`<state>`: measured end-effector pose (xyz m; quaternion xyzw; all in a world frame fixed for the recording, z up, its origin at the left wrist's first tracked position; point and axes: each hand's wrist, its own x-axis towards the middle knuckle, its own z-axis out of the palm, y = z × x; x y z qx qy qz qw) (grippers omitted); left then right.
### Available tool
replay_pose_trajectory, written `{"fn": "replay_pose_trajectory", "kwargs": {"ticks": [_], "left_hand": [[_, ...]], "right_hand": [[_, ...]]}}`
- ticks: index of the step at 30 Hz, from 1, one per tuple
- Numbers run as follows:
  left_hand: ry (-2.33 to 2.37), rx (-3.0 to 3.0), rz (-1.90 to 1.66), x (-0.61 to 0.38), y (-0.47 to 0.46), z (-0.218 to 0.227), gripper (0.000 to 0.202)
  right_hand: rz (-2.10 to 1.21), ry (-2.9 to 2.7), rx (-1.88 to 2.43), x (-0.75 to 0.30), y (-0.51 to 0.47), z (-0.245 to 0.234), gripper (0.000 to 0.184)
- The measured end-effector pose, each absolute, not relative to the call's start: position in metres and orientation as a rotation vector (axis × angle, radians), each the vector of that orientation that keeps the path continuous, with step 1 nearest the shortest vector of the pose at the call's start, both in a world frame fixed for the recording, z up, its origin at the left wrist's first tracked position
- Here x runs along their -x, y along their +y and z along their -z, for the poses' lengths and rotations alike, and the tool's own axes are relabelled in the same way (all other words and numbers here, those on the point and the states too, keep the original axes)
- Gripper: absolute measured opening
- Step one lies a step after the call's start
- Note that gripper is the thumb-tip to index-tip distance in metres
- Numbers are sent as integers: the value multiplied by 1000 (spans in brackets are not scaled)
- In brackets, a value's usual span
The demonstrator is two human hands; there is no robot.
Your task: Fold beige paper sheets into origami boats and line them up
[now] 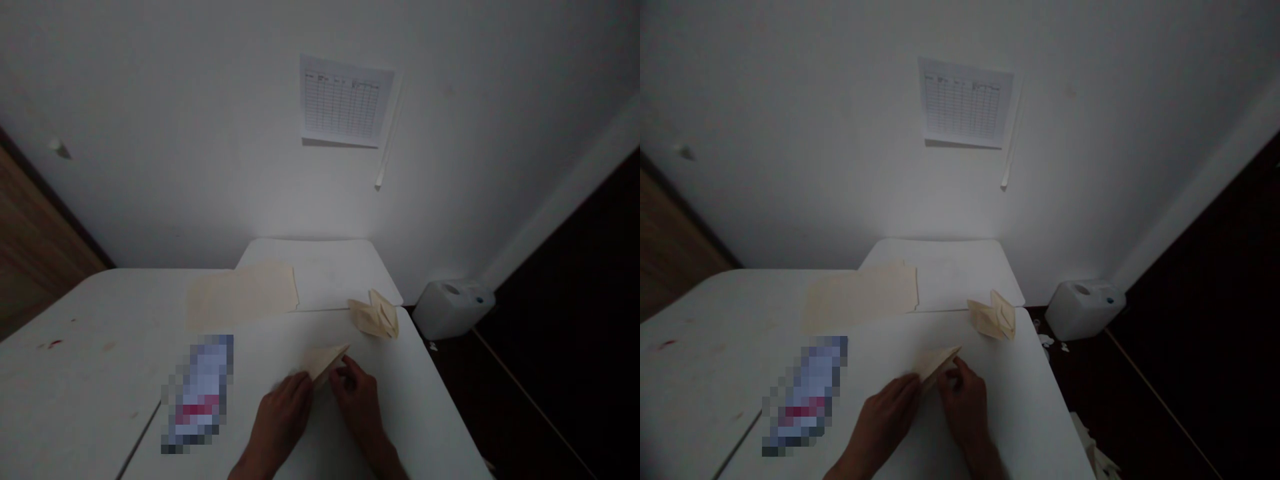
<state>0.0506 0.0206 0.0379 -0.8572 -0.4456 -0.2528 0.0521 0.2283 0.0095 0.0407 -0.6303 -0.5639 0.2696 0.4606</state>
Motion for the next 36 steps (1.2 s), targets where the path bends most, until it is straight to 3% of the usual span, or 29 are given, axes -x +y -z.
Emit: {"fn": "replay_pose_trajectory", "kwargs": {"ticks": [3, 8, 12, 19, 27, 36], "left_hand": [[-1286, 2552, 863, -52, 20, -28, 25], [-1401, 2529, 916, -60, 19, -25, 26], [-1729, 2560, 794, -73, 24, -38, 36], [-2065, 2678, 637, -85, 38, -62, 32], [-2101, 2738, 1547, -77, 51, -47, 27], [-2114, 2788, 1847, -51, 73, -42, 33]], "right_hand": [[-762, -1366, 1497, -220, 11, -50, 27], [-847, -1320, 1442, -211, 10, -57, 28], [-776, -1365, 1485, -207, 8, -60, 25], [-613, -1456, 1560, -204, 11, -64, 21], [-606, -1425, 1558, -209, 17, -59, 27], [-723, -1377, 1432, -230, 39, -41, 26]]}}
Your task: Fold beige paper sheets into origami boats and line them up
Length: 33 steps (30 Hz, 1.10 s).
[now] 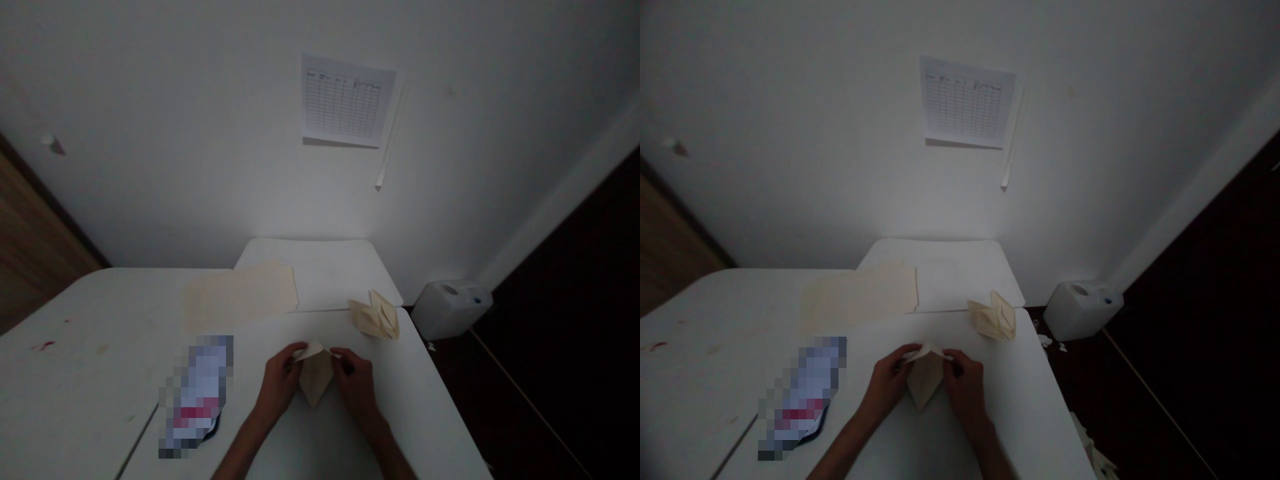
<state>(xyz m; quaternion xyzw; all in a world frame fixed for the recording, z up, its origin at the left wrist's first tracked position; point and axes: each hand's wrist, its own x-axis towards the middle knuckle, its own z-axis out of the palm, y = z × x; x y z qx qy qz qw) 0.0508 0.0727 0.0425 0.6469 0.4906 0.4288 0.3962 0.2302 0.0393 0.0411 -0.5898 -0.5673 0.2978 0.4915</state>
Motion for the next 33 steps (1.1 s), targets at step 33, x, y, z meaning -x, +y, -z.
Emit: {"fn": "replay_pose_trajectory", "kwargs": {"ticks": [33], "left_hand": [[1098, -1555, -1310, -44, 81, -46, 22]], "right_hand": [[-1132, -1330, 1055, -247, 52, -49, 34]]}}
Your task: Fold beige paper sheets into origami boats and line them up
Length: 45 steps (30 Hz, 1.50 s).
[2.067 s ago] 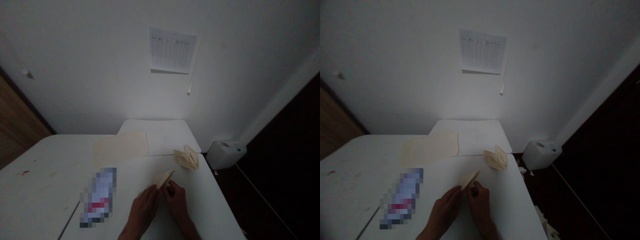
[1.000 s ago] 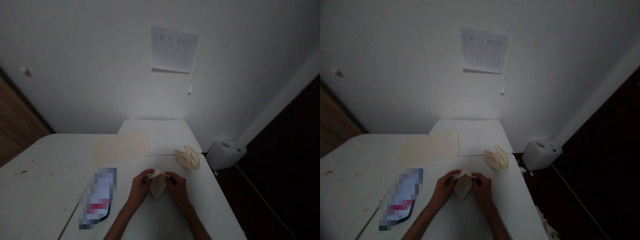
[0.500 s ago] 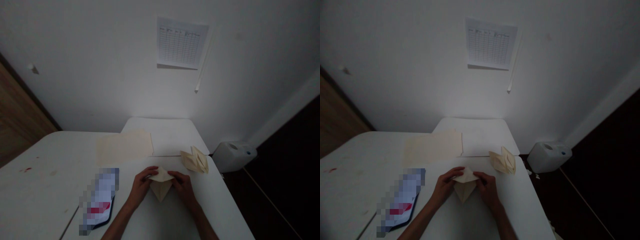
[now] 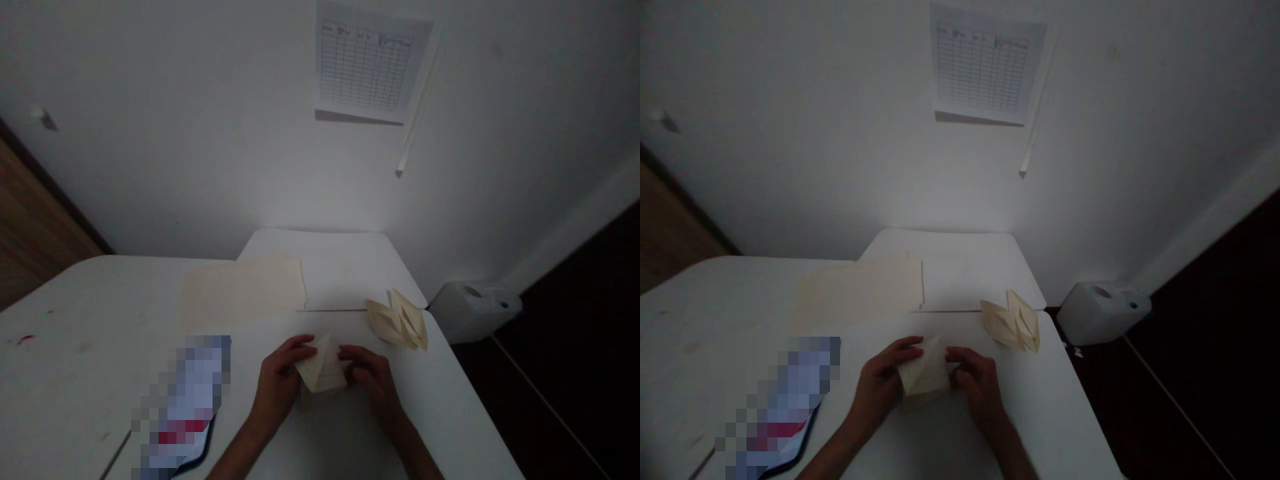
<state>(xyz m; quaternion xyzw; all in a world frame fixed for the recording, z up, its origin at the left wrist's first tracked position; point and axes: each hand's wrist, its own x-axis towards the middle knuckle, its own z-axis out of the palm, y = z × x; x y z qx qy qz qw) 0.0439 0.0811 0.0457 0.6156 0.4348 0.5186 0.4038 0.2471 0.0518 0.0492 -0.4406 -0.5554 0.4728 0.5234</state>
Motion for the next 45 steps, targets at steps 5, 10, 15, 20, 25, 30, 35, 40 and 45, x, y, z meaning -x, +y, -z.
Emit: {"fn": "replay_pose_trajectory", "kwargs": {"ticks": [5, 10, 15, 20, 25, 30, 35, 40, 45], "left_hand": [[1053, -1655, -1306, -45, 78, -52, 22], [994, -1703, -1252, -51, 71, -56, 18], [1018, -1690, -1208, -57, 66, -53, 21], [1111, -1423, -1173, -52, 69, -45, 35], [1055, -1350, -1185, -51, 70, -45, 43], [1265, -1436, -1027, -57, 70, -51, 37], [1257, -1389, -1030, -57, 74, -49, 36], [1252, -1397, -1054, -56, 74, -53, 33], [1323, -1429, -1021, -57, 74, -53, 33]], "right_hand": [[-1235, -1082, 1176, -239, 58, -46, 50], [-1191, -1058, 1234, -240, 62, -47, 50], [-1158, -1128, 1280, -241, 62, -49, 45], [-1164, -1063, 1263, -242, 62, -47, 45], [-1133, -1049, 1270, -240, 61, -47, 42], [-1103, -1041, 1299, -238, 60, -49, 43], [-1121, -1039, 1279, -240, 61, -47, 44], [-1080, -1128, 1318, -241, 62, -49, 37], [-1040, -1164, 1348, -241, 62, -47, 35]]}}
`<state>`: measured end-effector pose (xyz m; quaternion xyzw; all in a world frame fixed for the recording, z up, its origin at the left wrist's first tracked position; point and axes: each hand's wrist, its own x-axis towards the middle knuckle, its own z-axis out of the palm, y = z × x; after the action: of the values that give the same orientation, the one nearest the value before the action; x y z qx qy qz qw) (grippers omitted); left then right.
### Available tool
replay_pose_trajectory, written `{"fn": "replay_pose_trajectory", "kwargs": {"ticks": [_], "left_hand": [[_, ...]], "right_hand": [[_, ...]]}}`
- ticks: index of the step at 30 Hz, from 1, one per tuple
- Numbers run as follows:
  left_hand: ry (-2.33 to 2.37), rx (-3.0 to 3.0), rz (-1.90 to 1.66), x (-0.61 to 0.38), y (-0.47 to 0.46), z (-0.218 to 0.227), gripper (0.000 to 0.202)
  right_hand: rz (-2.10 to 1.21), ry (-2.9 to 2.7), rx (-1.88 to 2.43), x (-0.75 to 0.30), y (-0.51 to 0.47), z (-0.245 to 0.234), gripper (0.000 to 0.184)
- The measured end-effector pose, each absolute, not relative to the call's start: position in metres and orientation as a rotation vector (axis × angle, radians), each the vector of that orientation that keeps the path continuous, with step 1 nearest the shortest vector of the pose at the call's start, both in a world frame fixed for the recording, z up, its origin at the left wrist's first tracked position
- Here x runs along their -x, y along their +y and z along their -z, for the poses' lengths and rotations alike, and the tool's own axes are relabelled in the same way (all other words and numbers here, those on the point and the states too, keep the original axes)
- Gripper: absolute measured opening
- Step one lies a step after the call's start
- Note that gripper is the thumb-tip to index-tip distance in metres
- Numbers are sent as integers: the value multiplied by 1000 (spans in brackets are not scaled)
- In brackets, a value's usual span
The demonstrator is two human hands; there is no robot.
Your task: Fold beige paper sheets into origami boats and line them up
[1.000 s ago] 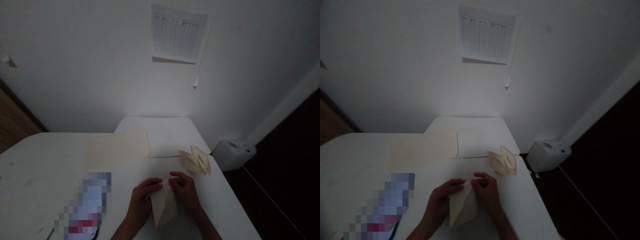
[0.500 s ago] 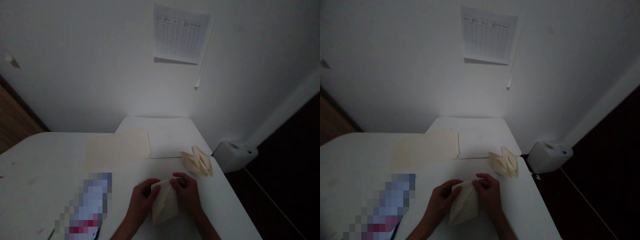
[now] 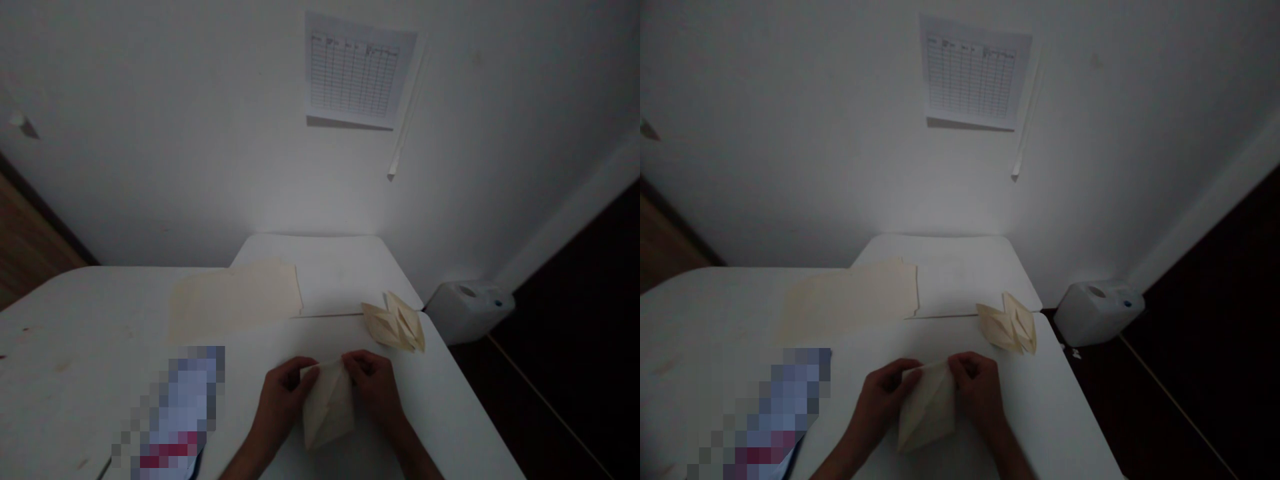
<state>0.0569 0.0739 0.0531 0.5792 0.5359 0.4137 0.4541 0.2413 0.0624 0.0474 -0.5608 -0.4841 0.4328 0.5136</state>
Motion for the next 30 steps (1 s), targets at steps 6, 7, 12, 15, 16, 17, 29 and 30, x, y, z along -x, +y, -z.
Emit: {"fn": "replay_pose_trajectory", "kwargs": {"ticks": [6, 7, 12, 15, 16, 17, 29, 30], "left_hand": [[1320, -1430, -1013, -58, 73, -57, 31], [1319, -1429, -1013, -58, 73, -57, 31], [1265, -1380, -1038, -56, 73, -59, 29], [1237, -1362, -1049, -56, 73, -59, 28], [1234, -1364, -1048, -56, 73, -59, 28], [1234, -1366, -1048, -56, 73, -59, 28], [1285, -1199, -1144, -55, 74, -50, 36], [1270, -1203, -1129, -56, 73, -51, 35]], "right_hand": [[-982, -1206, 1379, -241, 60, -50, 30], [-990, -1204, 1375, -241, 60, -50, 30], [-1033, -1220, 1347, -242, 61, -51, 33], [-1008, -1247, 1366, -243, 61, -51, 33], [-1001, -1244, 1370, -243, 61, -51, 32], [-999, -1236, 1370, -243, 61, -51, 32], [-1080, -1285, 1307, -241, 57, -55, 38], [-1059, -1275, 1323, -241, 57, -56, 40]]}}
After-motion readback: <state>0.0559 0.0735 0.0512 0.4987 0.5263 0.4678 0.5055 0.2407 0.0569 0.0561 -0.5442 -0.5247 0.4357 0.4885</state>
